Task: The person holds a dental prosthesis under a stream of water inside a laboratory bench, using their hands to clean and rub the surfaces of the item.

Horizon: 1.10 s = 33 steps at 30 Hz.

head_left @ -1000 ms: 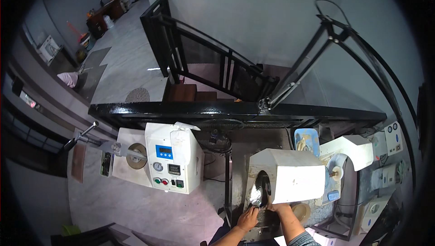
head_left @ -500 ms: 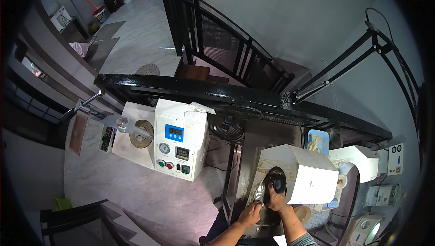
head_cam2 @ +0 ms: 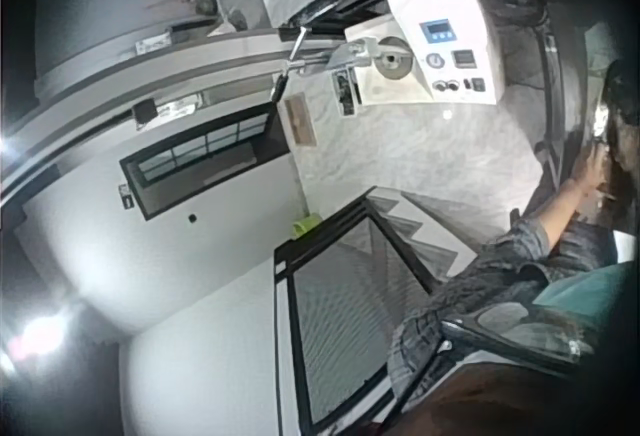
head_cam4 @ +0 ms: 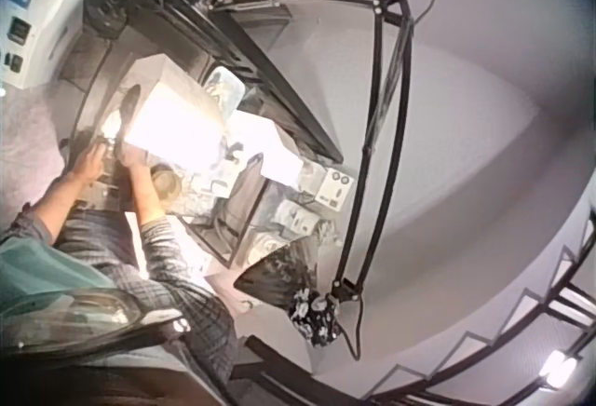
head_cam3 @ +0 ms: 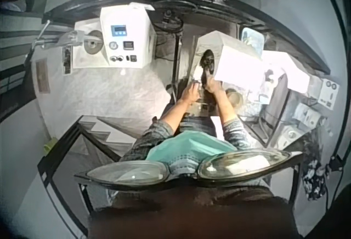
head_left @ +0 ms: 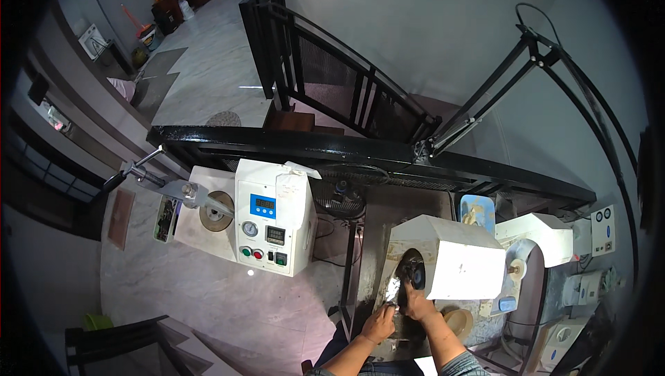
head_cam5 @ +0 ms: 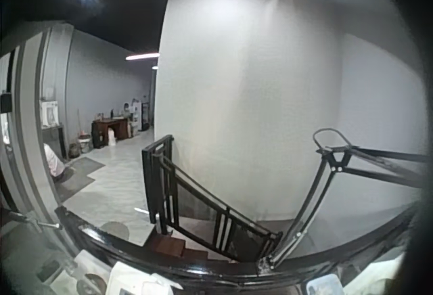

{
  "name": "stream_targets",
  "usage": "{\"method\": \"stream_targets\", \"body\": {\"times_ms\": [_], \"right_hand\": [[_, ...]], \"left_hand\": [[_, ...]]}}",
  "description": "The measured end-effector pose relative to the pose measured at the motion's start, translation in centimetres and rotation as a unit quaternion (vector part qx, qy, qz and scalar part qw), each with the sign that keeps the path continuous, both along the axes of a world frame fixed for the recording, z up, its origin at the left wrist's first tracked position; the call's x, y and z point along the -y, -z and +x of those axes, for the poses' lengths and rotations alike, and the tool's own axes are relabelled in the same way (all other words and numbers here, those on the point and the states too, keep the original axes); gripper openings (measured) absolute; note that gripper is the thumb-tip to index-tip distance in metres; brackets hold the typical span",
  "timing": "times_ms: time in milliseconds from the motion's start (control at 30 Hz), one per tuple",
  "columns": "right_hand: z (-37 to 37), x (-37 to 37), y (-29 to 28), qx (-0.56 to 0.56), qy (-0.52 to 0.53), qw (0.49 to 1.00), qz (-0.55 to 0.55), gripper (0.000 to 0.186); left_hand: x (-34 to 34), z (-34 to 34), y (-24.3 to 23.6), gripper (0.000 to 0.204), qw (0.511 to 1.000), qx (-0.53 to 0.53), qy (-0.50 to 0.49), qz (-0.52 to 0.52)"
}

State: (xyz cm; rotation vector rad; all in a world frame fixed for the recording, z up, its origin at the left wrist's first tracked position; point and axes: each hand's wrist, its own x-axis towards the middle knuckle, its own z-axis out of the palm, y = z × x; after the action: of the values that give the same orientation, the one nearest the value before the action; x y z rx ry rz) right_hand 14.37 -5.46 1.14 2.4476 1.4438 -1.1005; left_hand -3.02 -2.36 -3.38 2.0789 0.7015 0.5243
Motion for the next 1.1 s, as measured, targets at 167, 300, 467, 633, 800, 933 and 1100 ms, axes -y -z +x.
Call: {"method": "stream_targets", "body": {"times_ms": [167,300,467,633,800,933,1100], "right_hand": [[-1.5,0.8,-2.6,0.004,-0.011,1.000,0.027,0.089],[-2.8,3.8,-0.9,0.062,-0.025,0.985,0.159,0.070],[-3.5,5.5,-0.5,0.063,-0.016,0.975,0.214,0.035],[-1.9,4.5,-2.1,0.043,-0.016,0.986,0.160,0.024],[-1.1,7.0,-0.7,-0.003,-0.055,0.980,0.191,0.023],[-2.1,7.2,-2.5,-0.002,-0.077,0.990,0.117,0.025],[-1.9,8.3,-0.4,0.045,-0.102,0.982,0.154,0.024]], "left_hand": [[0.0,0.1,-1.1,0.033,1.000,0.000,-0.009,0.000],[0.8,0.1,-1.2,0.028,0.999,-0.030,-0.028,-0.017],[0.0,0.8,-1.9,0.021,0.993,-0.106,-0.019,-0.050],[-0.8,1.7,-2.7,0.024,0.997,-0.057,-0.032,-0.042],[-0.5,1.9,-4.2,0.030,0.993,-0.082,-0.067,-0.052],[0.8,2.2,-4.5,0.027,0.976,-0.019,-0.185,-0.109],[2.4,3.1,-5.0,0.009,0.926,0.097,-0.282,-0.231]]}}
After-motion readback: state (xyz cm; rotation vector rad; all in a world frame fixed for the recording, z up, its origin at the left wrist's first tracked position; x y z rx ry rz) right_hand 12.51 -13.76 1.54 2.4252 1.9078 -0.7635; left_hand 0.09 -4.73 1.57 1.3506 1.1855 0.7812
